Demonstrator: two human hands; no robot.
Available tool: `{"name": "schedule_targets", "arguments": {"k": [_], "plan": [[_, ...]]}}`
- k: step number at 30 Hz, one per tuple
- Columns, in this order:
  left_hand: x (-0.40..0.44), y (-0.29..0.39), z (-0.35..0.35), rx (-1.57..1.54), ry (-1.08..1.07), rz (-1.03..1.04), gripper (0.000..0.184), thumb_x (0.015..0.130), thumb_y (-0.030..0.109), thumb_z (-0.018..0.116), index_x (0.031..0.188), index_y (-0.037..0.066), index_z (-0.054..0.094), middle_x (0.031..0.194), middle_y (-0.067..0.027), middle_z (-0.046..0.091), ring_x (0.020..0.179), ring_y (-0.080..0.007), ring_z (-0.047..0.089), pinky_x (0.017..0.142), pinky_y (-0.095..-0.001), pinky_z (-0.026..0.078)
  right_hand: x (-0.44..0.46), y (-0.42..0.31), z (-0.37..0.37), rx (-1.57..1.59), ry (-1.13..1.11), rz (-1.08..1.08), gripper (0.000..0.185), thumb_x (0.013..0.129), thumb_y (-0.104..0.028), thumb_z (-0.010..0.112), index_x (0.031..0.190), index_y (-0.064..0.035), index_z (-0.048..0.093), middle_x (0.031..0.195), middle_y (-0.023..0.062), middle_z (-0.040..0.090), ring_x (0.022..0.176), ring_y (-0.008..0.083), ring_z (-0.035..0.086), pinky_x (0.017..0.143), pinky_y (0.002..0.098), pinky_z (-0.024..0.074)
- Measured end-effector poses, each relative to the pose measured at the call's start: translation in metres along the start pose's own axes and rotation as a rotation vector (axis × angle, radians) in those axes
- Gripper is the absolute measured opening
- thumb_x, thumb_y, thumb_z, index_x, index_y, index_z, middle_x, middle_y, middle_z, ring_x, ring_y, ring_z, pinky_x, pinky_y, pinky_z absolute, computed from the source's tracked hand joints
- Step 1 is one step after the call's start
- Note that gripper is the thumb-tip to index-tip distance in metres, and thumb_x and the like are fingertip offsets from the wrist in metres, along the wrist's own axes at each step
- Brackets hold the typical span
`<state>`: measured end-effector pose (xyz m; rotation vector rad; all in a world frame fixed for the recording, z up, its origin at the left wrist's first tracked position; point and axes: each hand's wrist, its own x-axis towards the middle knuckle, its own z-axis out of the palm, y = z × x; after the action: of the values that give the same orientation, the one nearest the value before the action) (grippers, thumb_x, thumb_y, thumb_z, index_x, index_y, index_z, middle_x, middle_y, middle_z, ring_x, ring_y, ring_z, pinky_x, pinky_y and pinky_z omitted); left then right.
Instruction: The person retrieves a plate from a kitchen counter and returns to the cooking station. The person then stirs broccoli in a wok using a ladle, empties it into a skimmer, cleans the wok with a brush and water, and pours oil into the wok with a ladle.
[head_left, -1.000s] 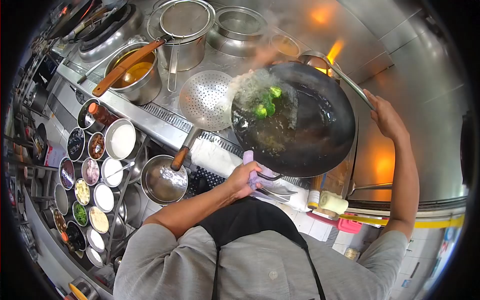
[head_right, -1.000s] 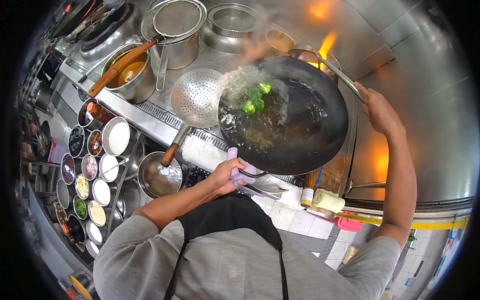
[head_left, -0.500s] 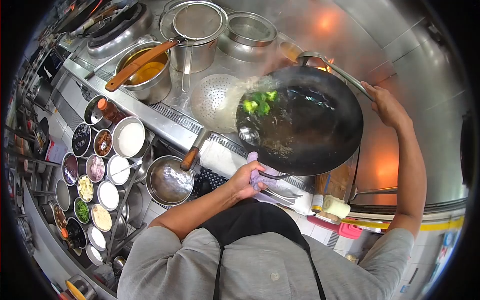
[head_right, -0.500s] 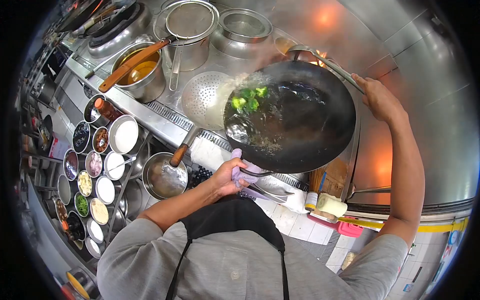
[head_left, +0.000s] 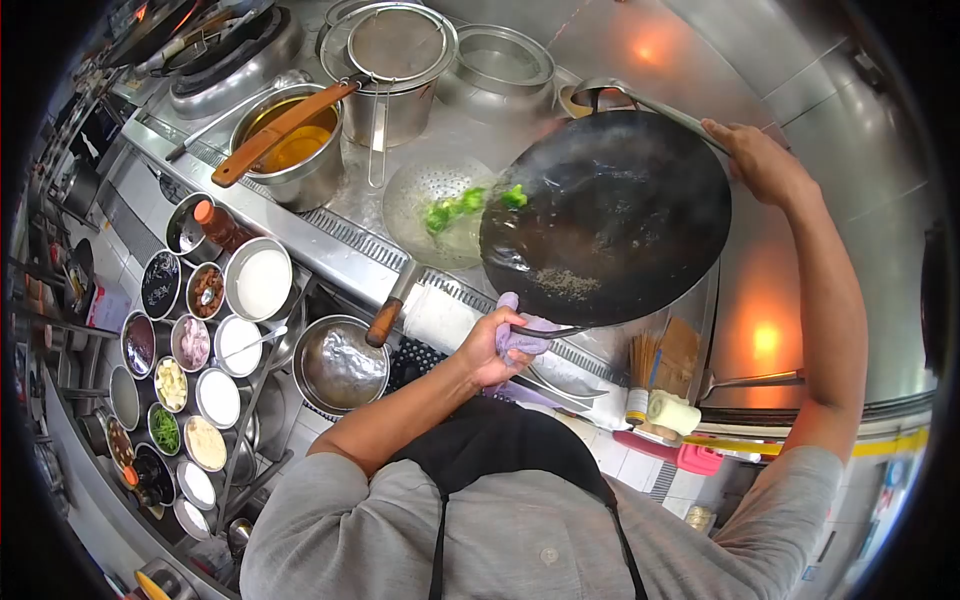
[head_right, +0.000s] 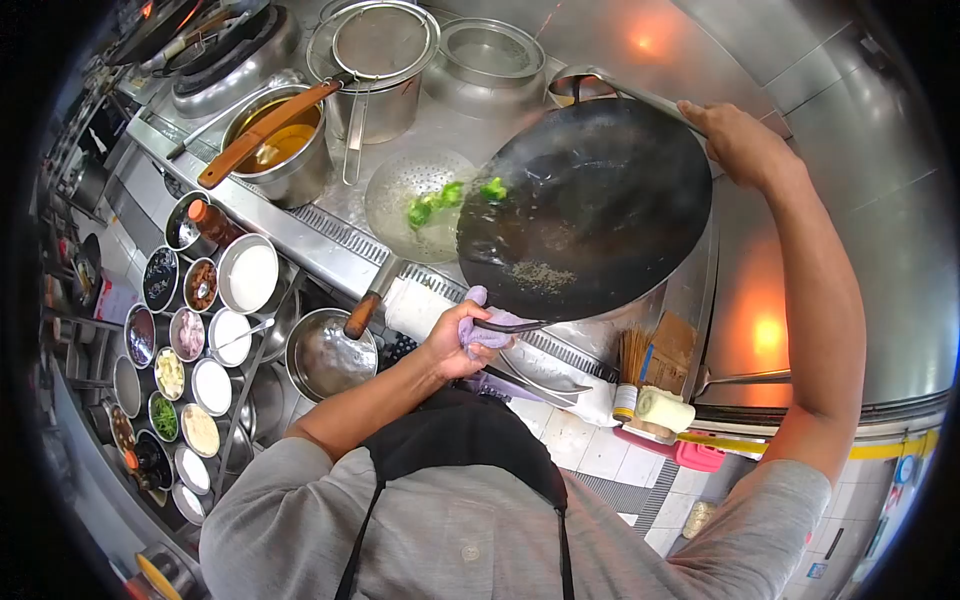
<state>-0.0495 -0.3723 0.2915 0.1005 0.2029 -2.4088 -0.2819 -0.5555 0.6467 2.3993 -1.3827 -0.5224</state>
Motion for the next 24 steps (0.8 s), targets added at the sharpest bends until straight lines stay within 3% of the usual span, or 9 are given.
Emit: {"name": "schedule_targets", "arguments": {"k": [2, 5, 12, 14, 16, 19, 21, 23, 24], "plan": [[0.005, 0.001, -0.001, -0.014, 0.007, 0.009, 0.029, 0.081, 0.016, 0.052, 0.099, -0.007, 0.057, 0.089, -0.0181, 0.061, 0.060, -0.0161, 0.053, 0.042, -0.0202, 0.038, 0.009, -0.013, -0.020, -0.007, -0.045, 0.006, 0.064, 0.074, 0.012, 0.052, 0.136, -0.0027, 0.041, 0.117, 0.0220, 0.057, 0.108, 0.0388, 0.054, 0.093, 0.0424, 0.0449], [0.011, 0.000, -0.003, -0.053, -0.183, -0.059, 0.038, 0.082, 0.018, 0.051, 0.106, -0.011, 0.055, 0.092, -0.0204, 0.060, 0.061, -0.0157, 0.054, 0.041, -0.0184, 0.039, 0.021, -0.024, -0.039, -0.034, -0.064, -0.004, 0.063, 0.075, 0.012, 0.054, 0.135, -0.0017, 0.042, 0.119, 0.0216, 0.056, 0.109, 0.0388, 0.053, 0.094, 0.0416, 0.0449], [0.028, -0.017, 0.001, -0.069, -0.200, -0.079, 0.043, 0.081, 0.018, 0.051, 0.111, -0.013, 0.053, 0.095, -0.0211, 0.060, 0.064, -0.0163, 0.055, 0.041, -0.0175, 0.040, 0.020, -0.011, -0.044, -0.093, 0.011, -0.083, 0.065, 0.074, 0.012, 0.055, 0.135, -0.0029, 0.041, 0.120, 0.0208, 0.056, 0.112, 0.0381, 0.051, 0.097, 0.0403, 0.0435], [0.034, -0.022, 0.001, -0.048, -0.192, -0.088, 0.042, 0.082, 0.018, 0.051, 0.111, -0.013, 0.053, 0.094, -0.0209, 0.060, 0.065, -0.0164, 0.055, 0.041, -0.0177, 0.040, 0.010, -0.005, -0.038, -0.001, -0.074, 0.050, 0.068, 0.073, 0.012, 0.056, 0.137, -0.0034, 0.040, 0.123, 0.0203, 0.055, 0.114, 0.0381, 0.050, 0.100, 0.0408, 0.0420], [0.039, -0.028, 0.003, -0.019, -0.153, -0.098, 0.034, 0.082, 0.016, 0.052, 0.106, -0.007, 0.056, 0.091, -0.0177, 0.062, 0.067, -0.0173, 0.056, 0.042, -0.0197, 0.039, -0.001, 0.023, -0.009, 0.037, -0.071, 0.082, 0.068, 0.072, 0.013, 0.056, 0.137, -0.0031, 0.039, 0.123, 0.0205, 0.054, 0.114, 0.0384, 0.050, 0.100, 0.0412, 0.0417], [0.053, -0.040, 0.000, 0.091, -0.006, 0.004, 0.037, 0.082, 0.017, 0.052, 0.111, -0.007, 0.052, 0.094, -0.0192, 0.061, 0.065, -0.0152, 0.055, 0.042, -0.0185, 0.037, -0.027, 0.042, 0.014, 0.110, -0.078, 0.113, 0.067, 0.073, 0.013, 0.052, 0.137, -0.0035, 0.039, 0.125, 0.0217, 0.053, 0.117, 0.0388, 0.048, 0.101, 0.0409, 0.0404], [0.064, -0.045, 0.008, 0.121, 0.085, 0.052, 0.022, 0.082, 0.015, 0.053, 0.096, -0.001, 0.056, 0.087, -0.0146, 0.063, 0.065, -0.0166, 0.056, 0.041, -0.0211, 0.036, -0.047, 0.064, 0.048, 0.199, -0.083, 0.195, 0.062, 0.078, 0.008, 0.052, 0.137, -0.0050, 0.040, 0.128, 0.0214, 0.052, 0.121, 0.0381, 0.046, 0.101, 0.0396, 0.0390], [0.084, -0.048, 0.010, 0.181, 0.170, 0.057, 0.016, 0.080, 0.014, 0.053, 0.091, 0.003, 0.054, 0.085, -0.0122, 0.062, 0.065, -0.0186, 0.057, 0.041, -0.0230, 0.036, -0.069, 0.093, 0.102, 0.283, 0.154, 0.135, 0.061, 0.077, 0.008, 0.056, 0.135, -0.0032, 0.042, 0.117, 0.0257, 0.057, 0.112, 0.0383, 0.054, 0.092, 0.0393, 0.0444], [0.096, -0.051, 0.007, 0.238, 0.222, 0.106, 0.016, 0.080, 0.014, 0.053, 0.091, 0.003, 0.054, 0.084, -0.0121, 0.062, 0.065, -0.0188, 0.057, 0.041, -0.0231, 0.036, -0.079, 0.109, 0.133, 0.355, 0.263, 0.090, 0.058, 0.080, 0.003, 0.057, 0.135, -0.0034, 0.042, 0.120, 0.0261, 0.055, 0.117, 0.0372, 0.051, 0.095, 0.0397, 0.0420]]}}
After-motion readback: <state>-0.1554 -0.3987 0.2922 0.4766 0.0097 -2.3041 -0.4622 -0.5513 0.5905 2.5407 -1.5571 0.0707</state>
